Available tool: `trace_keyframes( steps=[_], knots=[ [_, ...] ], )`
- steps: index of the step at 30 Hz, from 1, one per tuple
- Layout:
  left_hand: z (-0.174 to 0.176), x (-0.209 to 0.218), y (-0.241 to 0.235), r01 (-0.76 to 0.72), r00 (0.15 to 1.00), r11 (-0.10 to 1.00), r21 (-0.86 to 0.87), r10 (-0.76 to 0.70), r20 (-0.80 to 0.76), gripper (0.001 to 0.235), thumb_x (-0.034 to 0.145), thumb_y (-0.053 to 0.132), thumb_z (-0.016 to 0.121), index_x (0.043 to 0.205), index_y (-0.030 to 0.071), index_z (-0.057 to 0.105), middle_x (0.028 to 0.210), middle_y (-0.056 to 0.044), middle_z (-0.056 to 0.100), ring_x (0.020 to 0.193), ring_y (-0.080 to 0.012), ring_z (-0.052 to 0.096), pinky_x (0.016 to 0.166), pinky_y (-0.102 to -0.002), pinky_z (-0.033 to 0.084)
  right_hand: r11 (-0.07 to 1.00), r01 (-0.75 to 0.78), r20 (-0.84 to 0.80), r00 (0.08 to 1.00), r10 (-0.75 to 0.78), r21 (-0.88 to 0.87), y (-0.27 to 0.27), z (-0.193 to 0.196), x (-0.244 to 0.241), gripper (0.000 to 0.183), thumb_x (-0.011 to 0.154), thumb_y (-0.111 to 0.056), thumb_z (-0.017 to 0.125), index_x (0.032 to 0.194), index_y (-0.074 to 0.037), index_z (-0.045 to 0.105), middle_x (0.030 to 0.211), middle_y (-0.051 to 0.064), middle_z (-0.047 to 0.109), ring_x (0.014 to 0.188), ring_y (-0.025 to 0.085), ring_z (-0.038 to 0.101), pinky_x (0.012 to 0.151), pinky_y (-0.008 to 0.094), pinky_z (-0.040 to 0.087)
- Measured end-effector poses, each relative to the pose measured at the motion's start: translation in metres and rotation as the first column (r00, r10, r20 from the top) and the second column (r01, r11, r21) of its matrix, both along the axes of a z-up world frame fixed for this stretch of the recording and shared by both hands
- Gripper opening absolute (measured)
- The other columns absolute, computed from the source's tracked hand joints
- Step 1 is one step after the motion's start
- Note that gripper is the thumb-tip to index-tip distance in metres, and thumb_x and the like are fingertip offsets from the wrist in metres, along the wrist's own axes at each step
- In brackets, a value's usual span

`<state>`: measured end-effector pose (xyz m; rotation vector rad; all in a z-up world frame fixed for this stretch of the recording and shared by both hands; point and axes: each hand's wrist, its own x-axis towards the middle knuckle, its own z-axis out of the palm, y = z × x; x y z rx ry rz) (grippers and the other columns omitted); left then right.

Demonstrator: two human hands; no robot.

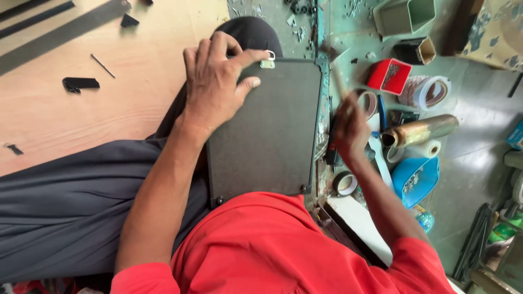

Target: The person sits on the floor with a picture frame on their lap and attaches a metal D-ring hanger to its back. They position the hanger, tap it with a hammer, measure its placement with a ruler, and drive a screw using a cordless drill.

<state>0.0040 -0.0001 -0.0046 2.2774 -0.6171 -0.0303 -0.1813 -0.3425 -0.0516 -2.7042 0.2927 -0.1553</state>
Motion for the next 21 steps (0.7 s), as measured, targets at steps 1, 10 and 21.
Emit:
trace_keyframes(
  steps=[1,10,21],
  knots=[
    [0.001,-0.001,0.002,-0.006,1.0,1.0,-0.002,0.006,-0.008,0.054,0.082,0.03,0.091,0.132,0.034,0.071,0.113,0.0,0.054,0.107,-0.0224,0.05,0.094,-0.043,0.033,1.0,-0.006,-0.008,1.0,0.006,-0.002,0.006,0.001,-0.011,0.038,0.108,-0.003,0.056,0.145,-0.007,0.054,0.111,0.016,0.072,0.089,0.027,0.072,0.074,0.036,0.056],
    [0.004,-0.001,0.002,0.071,0.997,0.997,0.0,-0.071,-0.017,0.047,0.087,0.028,0.09,0.131,0.032,0.075,0.114,-0.001,0.054,0.108,-0.0231,0.049,0.095,-0.044,0.032,0.973,-0.161,-0.263,0.958,0.113,-0.167,-0.032,0.025,-0.082,0.059,0.087,-0.004,0.067,0.144,-0.011,0.055,0.133,0.022,0.059,0.123,0.043,0.055,0.105,0.049,0.045],
    [-0.015,-0.006,-0.008,-0.028,0.997,1.0,-0.012,0.029,0.078,0.047,0.081,0.031,0.091,0.126,0.032,0.076,0.113,-0.003,0.054,0.109,-0.0246,0.047,0.098,-0.046,0.031,0.975,-0.131,-0.635,0.773,-0.013,-0.179,-0.065,-0.004,-0.087,0.091,0.076,-0.005,0.073,0.16,-0.016,0.04,0.117,0.019,0.063,0.112,0.041,0.06,0.098,0.05,0.049]
  ],
)
